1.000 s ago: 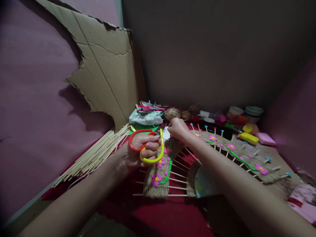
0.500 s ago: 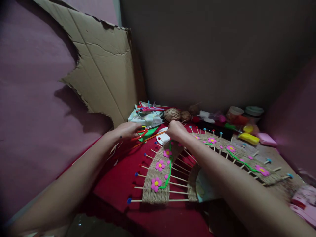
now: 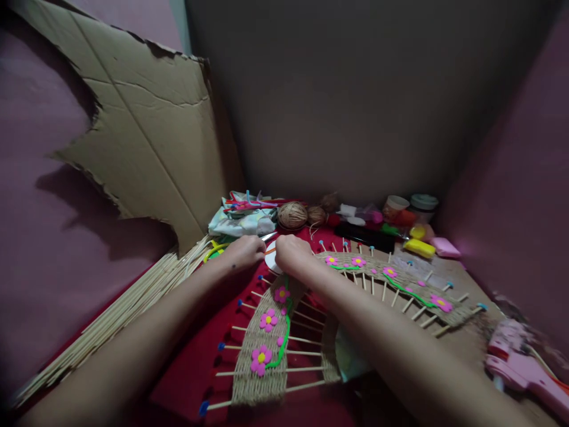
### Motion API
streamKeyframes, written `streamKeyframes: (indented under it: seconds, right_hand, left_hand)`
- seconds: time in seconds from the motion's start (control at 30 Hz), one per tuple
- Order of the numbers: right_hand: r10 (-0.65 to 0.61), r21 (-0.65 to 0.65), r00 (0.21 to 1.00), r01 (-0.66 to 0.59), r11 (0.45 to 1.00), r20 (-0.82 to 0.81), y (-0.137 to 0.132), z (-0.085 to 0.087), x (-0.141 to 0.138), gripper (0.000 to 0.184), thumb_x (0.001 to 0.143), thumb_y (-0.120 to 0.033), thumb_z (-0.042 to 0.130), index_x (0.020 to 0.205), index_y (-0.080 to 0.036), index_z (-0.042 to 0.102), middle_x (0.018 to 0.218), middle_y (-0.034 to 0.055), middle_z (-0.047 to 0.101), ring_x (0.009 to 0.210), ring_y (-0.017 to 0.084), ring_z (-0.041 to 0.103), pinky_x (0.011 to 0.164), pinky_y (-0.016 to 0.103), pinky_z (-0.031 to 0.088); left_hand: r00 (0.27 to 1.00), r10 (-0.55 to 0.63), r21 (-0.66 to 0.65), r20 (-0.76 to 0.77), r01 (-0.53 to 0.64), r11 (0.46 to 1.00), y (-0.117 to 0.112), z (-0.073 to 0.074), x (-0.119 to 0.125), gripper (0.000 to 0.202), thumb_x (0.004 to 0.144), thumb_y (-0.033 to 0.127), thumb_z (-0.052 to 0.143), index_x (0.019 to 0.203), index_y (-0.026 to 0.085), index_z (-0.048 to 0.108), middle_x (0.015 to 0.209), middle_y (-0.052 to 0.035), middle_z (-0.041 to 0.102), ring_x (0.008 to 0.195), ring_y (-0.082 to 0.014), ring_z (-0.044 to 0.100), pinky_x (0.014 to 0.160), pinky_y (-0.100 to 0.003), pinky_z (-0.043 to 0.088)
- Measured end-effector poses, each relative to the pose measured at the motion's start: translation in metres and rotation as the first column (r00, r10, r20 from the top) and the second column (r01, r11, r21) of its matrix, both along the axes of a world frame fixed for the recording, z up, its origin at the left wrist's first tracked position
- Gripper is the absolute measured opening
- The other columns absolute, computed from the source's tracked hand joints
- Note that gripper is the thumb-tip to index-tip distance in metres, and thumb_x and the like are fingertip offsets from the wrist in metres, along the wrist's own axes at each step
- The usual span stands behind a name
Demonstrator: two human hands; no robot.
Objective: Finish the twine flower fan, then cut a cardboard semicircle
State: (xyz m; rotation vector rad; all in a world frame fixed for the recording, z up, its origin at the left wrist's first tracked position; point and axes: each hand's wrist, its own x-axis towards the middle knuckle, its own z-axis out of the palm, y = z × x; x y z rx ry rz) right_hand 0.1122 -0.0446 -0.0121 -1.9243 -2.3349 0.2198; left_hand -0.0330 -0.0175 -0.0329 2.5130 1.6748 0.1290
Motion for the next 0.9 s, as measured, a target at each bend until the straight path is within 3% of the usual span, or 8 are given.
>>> streamKeyframes:
  seconds: [0.13,0.33,0.43,0.5,0.63,0.77,0.9]
  right_hand:
    - [0.022,-0.006,0.999,-0.022,1.0,-0.024,-0.004,0.003,0.007,0.02,0.067,-0.014,0.056,0.081,-0.011,0.069,0.083,0.0174,0.068,0.076,0.024,0.064,0.056,0.025,0.041]
    - [0.047,0.1,0.988,-0.032,0.995,-0.144,-0.014,0.04,0.066,0.025,0.078,-0.02,0.045,0.083,-0.014,0.069,0.07,0.0079,0.066,0.061,0.013,0.059,0.053,0.022,0.037]
    - [-0.056,0.049,0.935,0.078,0.996,-0.35,-0.029,0.05,0.097,0.025,0.077,-0.025,0.047,0.082,-0.013,0.068,0.057,0.0037,0.062,0.042,0.009,0.051,0.044,0.021,0.035]
    - [-0.12,0.033,0.901,0.147,0.989,-0.416,-0.039,0.047,0.113,0.024,0.076,-0.028,0.049,0.08,-0.013,0.068,0.051,0.0018,0.058,0.038,0.009,0.048,0.041,0.021,0.034]
    - [-0.201,-0.014,0.828,0.227,0.974,-0.523,-0.053,0.037,0.136,0.022,0.074,-0.03,0.051,0.075,-0.014,0.066,0.056,0.0026,0.06,0.039,0.008,0.048,0.04,0.021,0.034]
    - [-0.293,0.014,0.733,0.381,0.924,-0.614,-0.062,0.036,0.159,0.025,0.074,-0.034,0.052,0.066,-0.014,0.064,0.04,-0.0008,0.049,0.034,0.008,0.041,0.037,0.021,0.029]
    - [-0.342,0.036,0.664,0.486,0.873,-0.664,-0.065,0.03,0.187,0.024,0.073,-0.035,0.054,0.064,-0.014,0.063,0.039,-0.001,0.048,0.034,0.008,0.039,0.036,0.021,0.029]
  left_hand:
    - [0.999,0.047,-0.032,0.003,-0.047,0.998,0.011,0.001,0.012,0.028,0.084,0.035,0.053,0.103,0.013,0.056,0.101,-0.0061,0.059,0.087,-0.0167,0.059,0.075,-0.035,0.049]
    - [0.978,0.052,0.039,0.201,-0.061,0.997,0.017,0.019,0.011,0.009,0.075,0.018,0.053,0.072,0.014,0.061,0.067,-0.0011,0.058,0.07,-0.016,0.057,0.059,-0.026,0.041]
    - [0.952,0.018,0.084,0.306,-0.046,0.995,0.011,0.016,0.015,0.009,0.072,0.016,0.049,0.07,0.017,0.058,0.065,0.0002,0.057,0.068,-0.0152,0.055,0.057,-0.024,0.037]
    - [0.93,0.006,0.114,0.366,-0.051,0.992,0.008,0.01,0.017,0.009,0.072,0.017,0.047,0.071,0.017,0.056,0.066,0.0002,0.057,0.068,-0.0148,0.054,0.059,-0.024,0.037]
    - [0.882,0.028,0.103,0.47,-0.087,0.991,0.006,-0.002,0.017,0.009,0.075,0.019,0.042,0.073,0.019,0.051,0.061,0.0021,0.054,0.06,-0.0129,0.052,0.057,-0.023,0.037]
    - [0.854,0.063,0.085,0.517,-0.125,0.989,0.008,-0.009,0.015,0.009,0.073,0.024,0.045,0.067,0.019,0.049,0.061,0.0021,0.052,0.061,-0.0139,0.05,0.057,-0.024,0.035]
    - [0.835,0.086,0.025,0.544,-0.119,0.993,0.01,-0.014,0.016,0.013,0.07,0.029,0.049,0.064,0.018,0.051,0.06,0.0018,0.053,0.06,-0.0143,0.049,0.057,-0.025,0.034]
